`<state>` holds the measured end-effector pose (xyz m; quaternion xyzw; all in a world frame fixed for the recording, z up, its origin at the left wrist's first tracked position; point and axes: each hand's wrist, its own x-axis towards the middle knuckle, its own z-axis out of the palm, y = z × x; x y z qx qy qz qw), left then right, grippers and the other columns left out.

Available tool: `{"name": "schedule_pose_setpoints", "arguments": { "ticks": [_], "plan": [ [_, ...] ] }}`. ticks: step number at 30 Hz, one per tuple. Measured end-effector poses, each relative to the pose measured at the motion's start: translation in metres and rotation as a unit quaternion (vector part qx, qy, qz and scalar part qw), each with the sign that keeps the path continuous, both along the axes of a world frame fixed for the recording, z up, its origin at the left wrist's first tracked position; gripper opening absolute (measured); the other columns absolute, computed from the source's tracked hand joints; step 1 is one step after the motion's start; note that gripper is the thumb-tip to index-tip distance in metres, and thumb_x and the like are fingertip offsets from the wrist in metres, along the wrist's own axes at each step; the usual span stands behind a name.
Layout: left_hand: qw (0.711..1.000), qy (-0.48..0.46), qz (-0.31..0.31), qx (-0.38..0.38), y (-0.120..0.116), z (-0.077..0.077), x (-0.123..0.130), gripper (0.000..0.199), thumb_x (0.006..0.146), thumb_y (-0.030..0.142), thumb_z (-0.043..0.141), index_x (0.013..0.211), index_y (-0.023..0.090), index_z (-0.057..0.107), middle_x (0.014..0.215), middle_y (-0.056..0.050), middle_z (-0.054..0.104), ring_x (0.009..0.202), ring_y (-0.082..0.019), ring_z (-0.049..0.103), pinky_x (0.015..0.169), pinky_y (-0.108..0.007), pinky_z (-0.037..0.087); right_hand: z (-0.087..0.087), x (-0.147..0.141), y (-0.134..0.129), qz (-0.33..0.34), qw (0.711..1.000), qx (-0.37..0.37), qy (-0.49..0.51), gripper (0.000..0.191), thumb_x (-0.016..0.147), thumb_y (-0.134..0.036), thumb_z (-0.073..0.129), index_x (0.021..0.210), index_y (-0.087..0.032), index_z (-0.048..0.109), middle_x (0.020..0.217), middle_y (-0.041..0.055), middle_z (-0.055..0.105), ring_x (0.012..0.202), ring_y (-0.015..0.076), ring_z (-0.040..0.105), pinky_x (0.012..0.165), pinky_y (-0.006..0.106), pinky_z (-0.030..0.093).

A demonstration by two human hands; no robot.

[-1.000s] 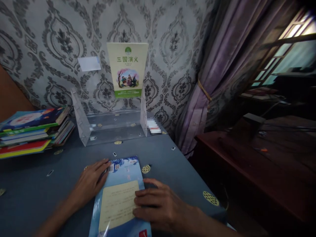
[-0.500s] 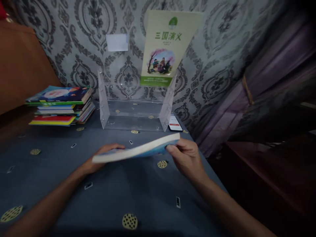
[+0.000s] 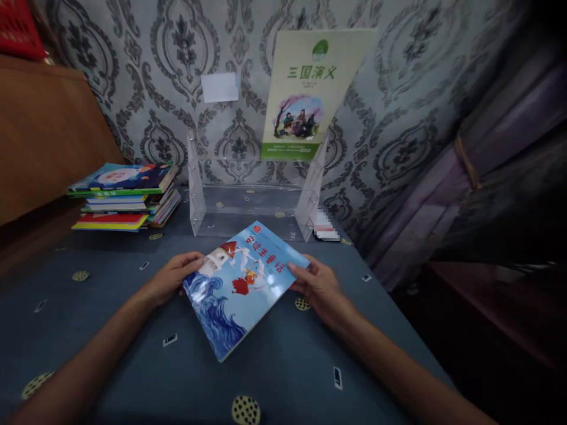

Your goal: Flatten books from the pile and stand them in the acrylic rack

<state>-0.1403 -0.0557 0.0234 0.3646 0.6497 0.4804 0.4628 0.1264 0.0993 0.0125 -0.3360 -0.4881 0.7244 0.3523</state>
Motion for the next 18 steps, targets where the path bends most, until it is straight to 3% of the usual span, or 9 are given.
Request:
{"name": "schedule_pose_setpoints", "arguments": {
  "ticks": [5,9,11,13,16,17,18],
  "plan": [
    [0.990,0.065,-0.081,-0.095,-0.011,-0.003,-0.008,0.068,0.066,0.081,0.065,0.090,0.018,0.056,0.053,0.007,0.050,0.036,-0.007,0.041,0.031,-0.017,0.027,-0.016,-0.001,0.002,0.047,0.996,0.011,-0.076,0.055,0.047,-0.047,0.093,0.082,-0.017,0.063,0.067,0.0006,0.072,0.055,0.0135,0.066,0.050,0.024,0.057],
    [0.971,0.113,-0.149,-0.147,-0.021,0.004,-0.016,0.068,0.072,0.079,0.060,0.104,0.020,0.058,0.060,0.006,0.055,0.036,-0.009,0.045,0.032,-0.019,0.028,-0.018,0.004,0.003,0.128,0.978,0.057,-0.152,0.048,0.061,-0.052,0.083,0.086,-0.017,0.062,0.056,-0.0022,0.066,0.045,0.0113,0.059,0.044,0.022,0.049],
    [0.955,0.175,-0.181,-0.156,-0.025,0.010,-0.020,0.060,0.077,0.075,0.056,0.103,0.021,0.061,0.065,0.003,0.057,0.040,-0.011,0.049,0.035,-0.021,0.031,-0.019,0.008,0.007,0.139,0.963,0.127,-0.193,0.042,0.070,-0.052,0.076,0.090,-0.017,0.064,0.055,-0.0032,0.063,0.044,0.0113,0.056,0.044,0.023,0.047],
    [0.921,0.317,-0.172,-0.149,-0.027,0.017,-0.021,0.047,0.083,0.067,0.054,0.091,0.022,0.064,0.067,0.000,0.059,0.049,-0.015,0.055,0.042,-0.023,0.034,-0.019,0.012,0.011,0.105,0.927,0.262,-0.249,0.033,0.077,-0.047,0.070,0.092,-0.018,0.067,0.063,-0.0008,0.066,0.051,0.0135,0.059,0.050,0.027,0.050],
    [0.809,0.563,-0.100,-0.139,-0.022,0.028,-0.010,0.033,0.089,0.053,0.053,0.082,0.022,0.065,0.071,-0.006,0.064,0.066,-0.024,0.063,0.054,-0.028,0.040,-0.013,0.009,0.013,0.037,0.810,0.487,-0.323,0.019,0.084,-0.035,0.065,0.093,-0.020,0.072,0.087,0.0070,0.071,0.080,0.0229,0.067,0.073,0.039,0.057],
    [0.779,0.606,-0.085,-0.132,-0.018,0.030,-0.002,0.031,0.091,0.049,0.051,0.086,0.022,0.066,0.075,-0.008,0.067,0.071,-0.027,0.065,0.058,-0.031,0.042,-0.010,0.003,0.011,0.039,0.776,0.538,-0.327,0.018,0.087,-0.031,0.063,0.097,-0.020,0.073,0.095,0.0093,0.072,0.091,0.0259,0.067,0.081,0.043,0.057],
    [0.768,0.624,-0.081,-0.114,-0.013,0.031,0.007,0.029,0.093,0.045,0.048,0.092,0.022,0.066,0.082,-0.010,0.069,0.077,-0.029,0.066,0.063,-0.034,0.045,-0.007,-0.004,0.008,0.059,0.752,0.574,-0.318,0.019,0.089,-0.028,0.060,0.102,-0.020,0.072,0.104,0.0114,0.072,0.100,0.0279,0.066,0.089,0.047,0.055]
  ]
}}
